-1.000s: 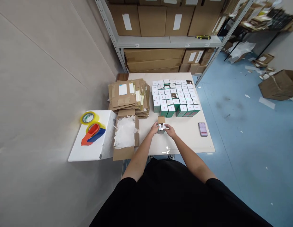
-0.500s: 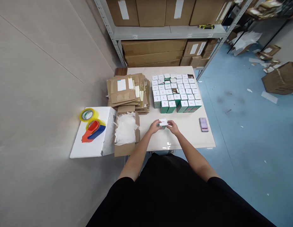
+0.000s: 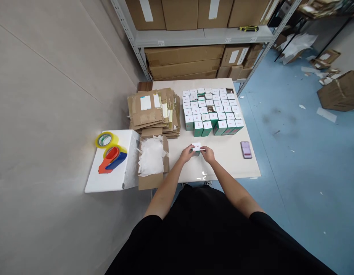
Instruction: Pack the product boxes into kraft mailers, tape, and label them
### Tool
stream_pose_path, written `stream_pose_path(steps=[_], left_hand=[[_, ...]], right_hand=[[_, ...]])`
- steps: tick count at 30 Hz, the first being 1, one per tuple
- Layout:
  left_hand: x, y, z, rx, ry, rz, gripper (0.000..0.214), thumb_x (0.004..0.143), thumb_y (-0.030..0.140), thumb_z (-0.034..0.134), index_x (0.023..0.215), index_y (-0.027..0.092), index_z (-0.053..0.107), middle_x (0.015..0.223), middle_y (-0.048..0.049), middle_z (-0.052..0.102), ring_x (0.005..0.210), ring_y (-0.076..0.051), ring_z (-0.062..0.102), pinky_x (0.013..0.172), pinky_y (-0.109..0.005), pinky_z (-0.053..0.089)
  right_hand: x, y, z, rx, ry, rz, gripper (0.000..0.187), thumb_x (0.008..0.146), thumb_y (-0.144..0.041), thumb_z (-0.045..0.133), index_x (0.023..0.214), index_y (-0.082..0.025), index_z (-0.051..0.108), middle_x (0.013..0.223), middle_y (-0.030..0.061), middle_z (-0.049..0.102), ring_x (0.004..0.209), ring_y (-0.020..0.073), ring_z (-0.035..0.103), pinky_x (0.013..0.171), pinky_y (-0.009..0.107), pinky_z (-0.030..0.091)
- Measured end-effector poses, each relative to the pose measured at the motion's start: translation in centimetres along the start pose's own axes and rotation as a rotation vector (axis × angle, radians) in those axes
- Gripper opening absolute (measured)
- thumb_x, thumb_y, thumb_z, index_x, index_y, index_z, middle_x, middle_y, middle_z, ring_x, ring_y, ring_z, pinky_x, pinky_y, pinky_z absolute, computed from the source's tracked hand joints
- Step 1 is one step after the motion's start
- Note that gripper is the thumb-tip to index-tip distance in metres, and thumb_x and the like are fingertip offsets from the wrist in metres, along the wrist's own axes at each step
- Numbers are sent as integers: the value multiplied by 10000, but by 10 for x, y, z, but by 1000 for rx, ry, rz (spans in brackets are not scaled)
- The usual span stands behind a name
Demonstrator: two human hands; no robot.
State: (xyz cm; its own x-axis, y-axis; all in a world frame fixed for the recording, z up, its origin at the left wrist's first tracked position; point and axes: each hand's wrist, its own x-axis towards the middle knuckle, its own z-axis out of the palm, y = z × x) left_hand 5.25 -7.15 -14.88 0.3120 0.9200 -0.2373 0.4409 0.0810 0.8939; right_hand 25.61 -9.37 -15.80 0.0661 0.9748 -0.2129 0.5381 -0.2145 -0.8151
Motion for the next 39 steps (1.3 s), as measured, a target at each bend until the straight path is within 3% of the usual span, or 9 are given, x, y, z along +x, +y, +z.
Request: stream_pose_path(steps=[10,18,22,27,31,34,37,39], left_hand=[[-1,4,1,136,60,11,351,960,267,594,1302,286,670,1317,-40,727,1149,-229,708,1028,-361,536],[-4,-7,3,62,74,97,291,933,249,629,1207,261,725,1475,-47,635,1260,-231,661,1098,-369,511],[-6,-14,12,-72,108,47,252,945,277,620,1164,229,734,1524,-79,592,1251,-227,672,1083,-370,528],[-1,-19,24,-188,161,-66,231,937,266,617,1132,198,720,1333,-102,716,1156,-215,714,1050,-372,549],[3,-21,29,-233,230,-118,339,872,239,708,1208,209,684,1319,-104,712,1148,-219,709,1044,-379,546],[5,-24,32,-365,270,-233,597,823,244,787,1383,211,582,1330,-140,696,1146,-243,711,1041,-413,543],[4,-27,34,-447,266,-287,591,816,273,818,1355,169,599,1283,-173,707,1149,-270,707,1050,-432,532],[2,-30,34,-463,265,-274,570,818,295,824,1333,164,616,1273,-178,709,1153,-277,700,1054,-444,527]], right_hand=[[-4,2,8,-267,1,-155,281,1038,-297,454,1172,-278,700,1219,66,748,1003,253,703,909,335,523],[-5,8,1,-288,-63,-219,251,1023,-276,493,1130,-268,721,1224,72,744,1052,255,700,932,336,527],[-5,10,-4,-295,-111,-223,226,987,-256,543,1106,-262,735,1232,71,746,1109,256,695,983,354,531],[-4,8,-6,-205,-128,-232,169,909,-230,622,1003,-262,758,1236,72,743,1121,262,697,1009,383,537],[-1,7,-2,47,-112,-92,123,855,-338,685,927,-258,743,1182,64,754,1094,250,699,982,384,553],[-1,7,5,293,-40,137,323,814,-460,703,1059,-250,705,1078,52,763,990,227,704,929,377,561],[-3,7,13,472,-44,326,476,759,-531,740,1134,-244,683,1069,67,761,1000,241,693,888,378,555],[-4,6,18,553,-61,378,500,738,-552,755,1129,-246,694,1113,76,756,1041,253,687,894,381,545]])
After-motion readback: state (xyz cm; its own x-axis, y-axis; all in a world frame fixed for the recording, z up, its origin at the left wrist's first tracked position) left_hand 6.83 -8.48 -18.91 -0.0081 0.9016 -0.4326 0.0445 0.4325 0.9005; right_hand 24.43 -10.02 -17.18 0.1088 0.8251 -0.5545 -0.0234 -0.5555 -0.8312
